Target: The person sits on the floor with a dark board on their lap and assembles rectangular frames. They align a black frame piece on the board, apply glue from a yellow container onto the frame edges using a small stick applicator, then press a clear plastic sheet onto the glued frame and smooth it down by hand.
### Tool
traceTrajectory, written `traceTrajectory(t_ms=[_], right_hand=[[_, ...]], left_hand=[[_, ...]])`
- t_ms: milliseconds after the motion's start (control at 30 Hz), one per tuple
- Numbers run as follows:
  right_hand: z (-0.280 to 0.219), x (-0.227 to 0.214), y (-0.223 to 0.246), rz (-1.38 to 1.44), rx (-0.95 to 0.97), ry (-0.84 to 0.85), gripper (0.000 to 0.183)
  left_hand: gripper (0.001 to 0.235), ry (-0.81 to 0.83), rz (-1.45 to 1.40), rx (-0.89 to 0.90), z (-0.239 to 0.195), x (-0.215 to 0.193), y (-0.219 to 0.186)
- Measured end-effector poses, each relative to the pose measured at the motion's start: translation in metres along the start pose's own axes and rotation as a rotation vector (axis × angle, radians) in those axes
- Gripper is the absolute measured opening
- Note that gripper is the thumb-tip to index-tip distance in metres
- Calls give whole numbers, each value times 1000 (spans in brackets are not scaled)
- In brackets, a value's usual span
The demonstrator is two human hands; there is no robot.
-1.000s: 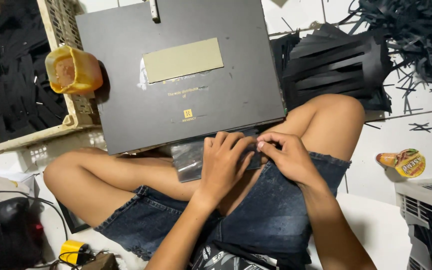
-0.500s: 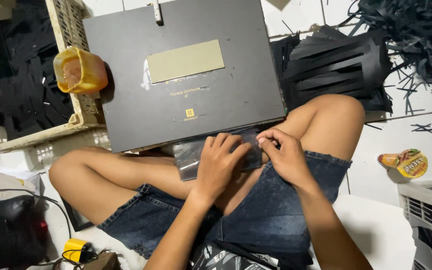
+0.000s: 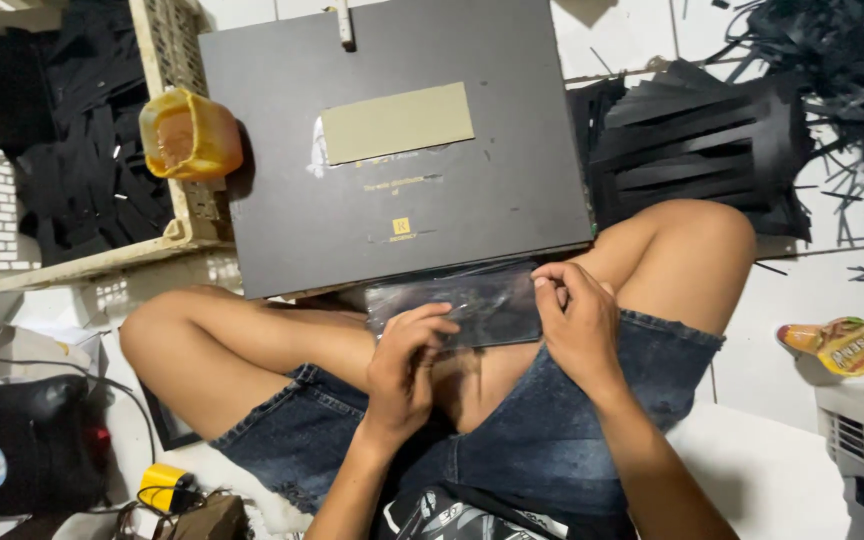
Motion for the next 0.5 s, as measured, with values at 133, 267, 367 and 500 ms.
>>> traceTrajectory(t_ms=[133,267,367,500], right_hand=[[-2,0,17,9,-57,-133,26],[-15,1,51,165,-309,-159,35],[-25,4,83,309,-267,62,52],[-25,14,70,279,-135,9,51]], left_hand=[[14,-90,-126,-73,-15,-4,9],[9,-122,-147,-83,-9,0,3],[13,-82,-76,-141,-5,-1,-12],[31,-75,-10,-214,3,-10,-21]])
Point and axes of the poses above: each hand's wrist, its own z-axis towards the middle knuckle, its own x-axis out of the palm, y = z × x, the point moved 2 cm from there along z, towards the middle knuckle, and after that the axes turned 11 degrees about -x, right-handed, at the moved point
